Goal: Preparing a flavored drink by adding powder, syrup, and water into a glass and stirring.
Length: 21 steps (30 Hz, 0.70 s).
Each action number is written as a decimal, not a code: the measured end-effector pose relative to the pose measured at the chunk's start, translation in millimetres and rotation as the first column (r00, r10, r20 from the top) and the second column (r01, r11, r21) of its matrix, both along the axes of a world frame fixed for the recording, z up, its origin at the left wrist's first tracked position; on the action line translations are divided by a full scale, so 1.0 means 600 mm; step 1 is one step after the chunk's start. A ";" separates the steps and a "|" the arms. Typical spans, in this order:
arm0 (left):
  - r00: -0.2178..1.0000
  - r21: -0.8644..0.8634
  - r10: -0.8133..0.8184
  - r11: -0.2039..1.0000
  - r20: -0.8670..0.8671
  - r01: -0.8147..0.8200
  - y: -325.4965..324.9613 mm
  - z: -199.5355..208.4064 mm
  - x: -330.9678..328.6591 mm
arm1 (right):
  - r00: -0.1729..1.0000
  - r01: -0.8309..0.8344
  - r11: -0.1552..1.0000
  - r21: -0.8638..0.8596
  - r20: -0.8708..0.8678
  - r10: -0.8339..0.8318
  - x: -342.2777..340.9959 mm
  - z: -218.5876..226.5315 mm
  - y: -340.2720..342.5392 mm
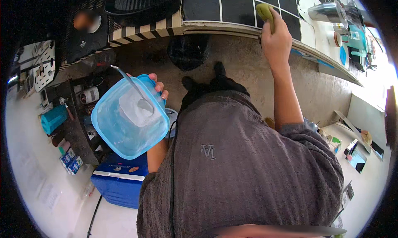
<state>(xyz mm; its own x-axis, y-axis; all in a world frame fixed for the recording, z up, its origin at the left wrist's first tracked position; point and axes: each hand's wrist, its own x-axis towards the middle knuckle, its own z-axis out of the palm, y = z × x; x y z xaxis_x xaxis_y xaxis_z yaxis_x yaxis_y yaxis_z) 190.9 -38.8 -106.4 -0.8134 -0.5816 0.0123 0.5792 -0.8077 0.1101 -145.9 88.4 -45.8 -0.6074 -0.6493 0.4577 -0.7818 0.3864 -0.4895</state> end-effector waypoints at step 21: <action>0.996 -0.040 -0.080 0.996 -0.046 0.078 -0.022 0.006 -0.017 | 0.929 -0.367 0.920 -0.142 -0.105 0.354 -0.026 -0.004 -0.103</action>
<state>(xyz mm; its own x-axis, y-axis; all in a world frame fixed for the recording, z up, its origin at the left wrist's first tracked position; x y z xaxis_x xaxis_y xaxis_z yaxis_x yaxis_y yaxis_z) 180.8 -52.1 -102.9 -0.8548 -0.5137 0.0733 0.5189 -0.8470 0.1153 -161.2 26.8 -48.1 -0.3052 -0.7344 0.6063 -0.8907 -0.0050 -0.4545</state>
